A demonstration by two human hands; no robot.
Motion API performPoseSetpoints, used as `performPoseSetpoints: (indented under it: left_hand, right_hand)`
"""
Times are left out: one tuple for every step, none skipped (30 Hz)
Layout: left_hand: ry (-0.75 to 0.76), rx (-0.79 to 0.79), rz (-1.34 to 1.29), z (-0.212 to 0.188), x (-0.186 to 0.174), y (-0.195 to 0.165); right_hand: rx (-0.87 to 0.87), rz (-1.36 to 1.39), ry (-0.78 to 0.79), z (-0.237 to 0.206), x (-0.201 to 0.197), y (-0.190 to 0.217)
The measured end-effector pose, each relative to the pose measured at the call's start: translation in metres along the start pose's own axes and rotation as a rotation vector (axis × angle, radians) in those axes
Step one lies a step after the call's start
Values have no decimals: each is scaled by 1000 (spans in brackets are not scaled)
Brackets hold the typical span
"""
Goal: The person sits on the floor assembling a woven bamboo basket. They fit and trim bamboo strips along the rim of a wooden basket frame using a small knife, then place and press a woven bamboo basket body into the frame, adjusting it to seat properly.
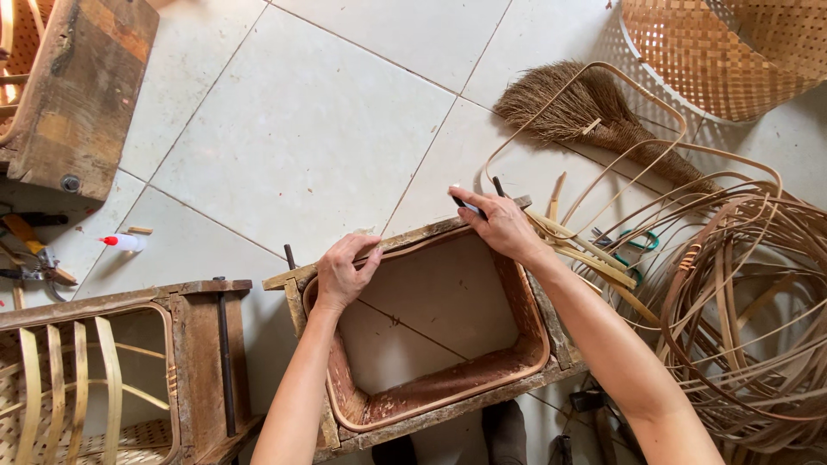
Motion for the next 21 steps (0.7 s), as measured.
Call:
performPoseSetpoints:
  left_hand:
    - [10,-5,-11,1,3,0]
    - [18,-11,-22,2,7,1]
    - [7,39,22,2,10,-4]
    - [0,90,64,3,15,-9]
    - [-7,137,106,2,20,-15]
    - [3,159,136,3,26,-19]
    - [11,184,166,4,32,-23]
    - [16,207,196,5,36,-28]
    - [11,181,160,7,38,-30]
    - [6,156,125,10,38,-31]
    - [1,128,91,13,38,-33]
    - [10,85,50,16,39,-33]
    - [17,46,8,20,40,-33]
    - [25,6,-33,24,41,-33]
    - [59,-93,-164,27,44,-28]
    - [93,-191,-294,30,49,-22]
    - [127,-287,-424,32,54,-17]
    - [114,-310,-398,34,55,-14]
    - [101,-334,-372,37,55,-12]
    - [88,-358,-346,39,55,-8]
    - [76,-344,-344,42,54,-7]
  right_hand:
    - [85,20,16,0,5,-5]
    - [169,38,34,0,9,-10]
    - [253,56,49,-1,13,-14]
    - [279,49,90,-2,18,-13]
    - [306,42,134,-3,23,-11]
    - [332,34,179,-5,28,-9]
    - [249,48,163,-3,27,1]
    - [165,60,147,-1,27,12]
    - [79,73,131,-1,26,22]
    - [76,52,136,0,27,26]
    - [74,34,143,-1,28,29]
    - [71,17,152,-2,29,32]
    - [44,-6,141,-2,29,36]
    - [19,-29,129,-2,28,40]
    - [-6,-52,119,-3,28,43]
    - [-38,-57,116,-3,28,47]
    - [-70,-63,113,-3,28,51]
    - [-102,-69,109,-4,28,54]
    - [-91,-66,126,-4,29,53]
    - [-80,-63,143,-5,30,53]
    - [-68,-60,160,-6,32,52]
Point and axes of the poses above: each hand's wrist, its own z-axis towards the middle knuckle, its own x-axis out of the palm, y = z × x, the point moved 8 cm from there along z, towards the middle knuckle, and after that the axes turned 6 degrees about -x, right-handed, at the moved point
